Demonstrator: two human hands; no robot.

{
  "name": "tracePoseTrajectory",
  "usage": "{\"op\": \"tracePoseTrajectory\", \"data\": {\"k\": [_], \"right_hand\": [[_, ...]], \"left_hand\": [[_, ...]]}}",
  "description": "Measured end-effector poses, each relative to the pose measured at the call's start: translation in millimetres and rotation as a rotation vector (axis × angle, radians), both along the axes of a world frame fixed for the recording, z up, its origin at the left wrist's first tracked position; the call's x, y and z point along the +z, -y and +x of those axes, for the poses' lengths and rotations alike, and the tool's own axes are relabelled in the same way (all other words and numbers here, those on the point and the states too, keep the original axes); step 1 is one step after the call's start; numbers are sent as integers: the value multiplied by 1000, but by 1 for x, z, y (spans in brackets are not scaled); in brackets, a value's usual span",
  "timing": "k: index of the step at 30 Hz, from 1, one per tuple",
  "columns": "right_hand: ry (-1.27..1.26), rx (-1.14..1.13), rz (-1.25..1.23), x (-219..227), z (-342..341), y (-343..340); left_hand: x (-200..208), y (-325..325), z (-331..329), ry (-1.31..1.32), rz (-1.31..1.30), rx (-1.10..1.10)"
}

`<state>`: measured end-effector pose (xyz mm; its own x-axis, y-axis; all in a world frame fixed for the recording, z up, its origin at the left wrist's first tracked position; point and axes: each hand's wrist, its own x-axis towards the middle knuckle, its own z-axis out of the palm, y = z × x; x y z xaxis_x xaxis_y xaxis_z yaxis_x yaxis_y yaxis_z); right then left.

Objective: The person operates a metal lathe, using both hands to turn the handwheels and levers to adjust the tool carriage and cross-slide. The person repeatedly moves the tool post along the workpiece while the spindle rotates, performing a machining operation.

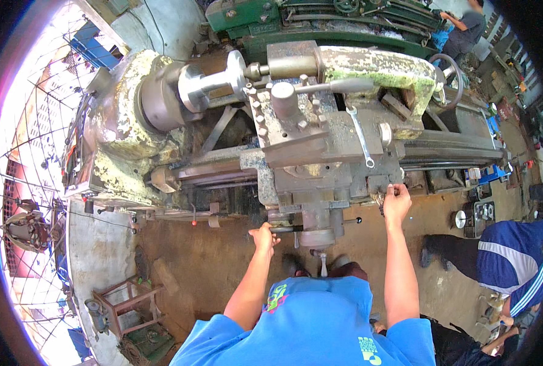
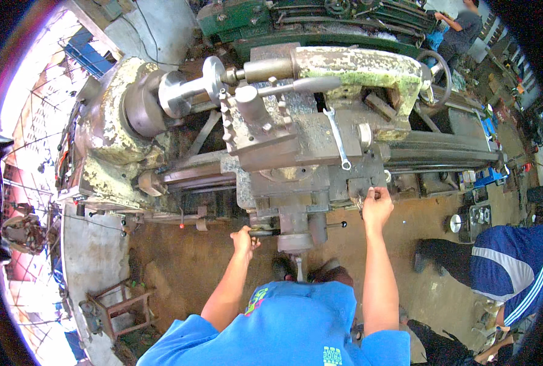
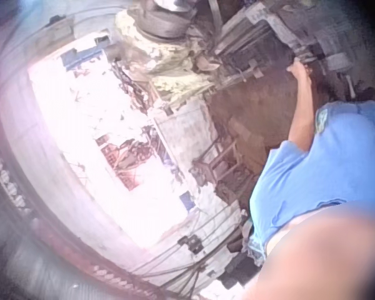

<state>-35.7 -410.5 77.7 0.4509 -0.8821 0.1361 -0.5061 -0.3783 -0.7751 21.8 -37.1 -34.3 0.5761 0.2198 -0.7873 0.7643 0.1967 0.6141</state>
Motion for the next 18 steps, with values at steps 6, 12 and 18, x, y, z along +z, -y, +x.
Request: {"op": "tracePoseTrajectory", "data": {"k": [6, 12, 18], "right_hand": [[-43, 161, 31, -7, -3, 6], [1, 257, 47, -5, -6, 4], [69, 339, 77, -6, -7, 7]], "left_hand": [[5, 2, -1, -1, 31, 49], [2, 11, 1, 39, 105, 120], [-14, 4, 4, 14, 151, 85]]}}
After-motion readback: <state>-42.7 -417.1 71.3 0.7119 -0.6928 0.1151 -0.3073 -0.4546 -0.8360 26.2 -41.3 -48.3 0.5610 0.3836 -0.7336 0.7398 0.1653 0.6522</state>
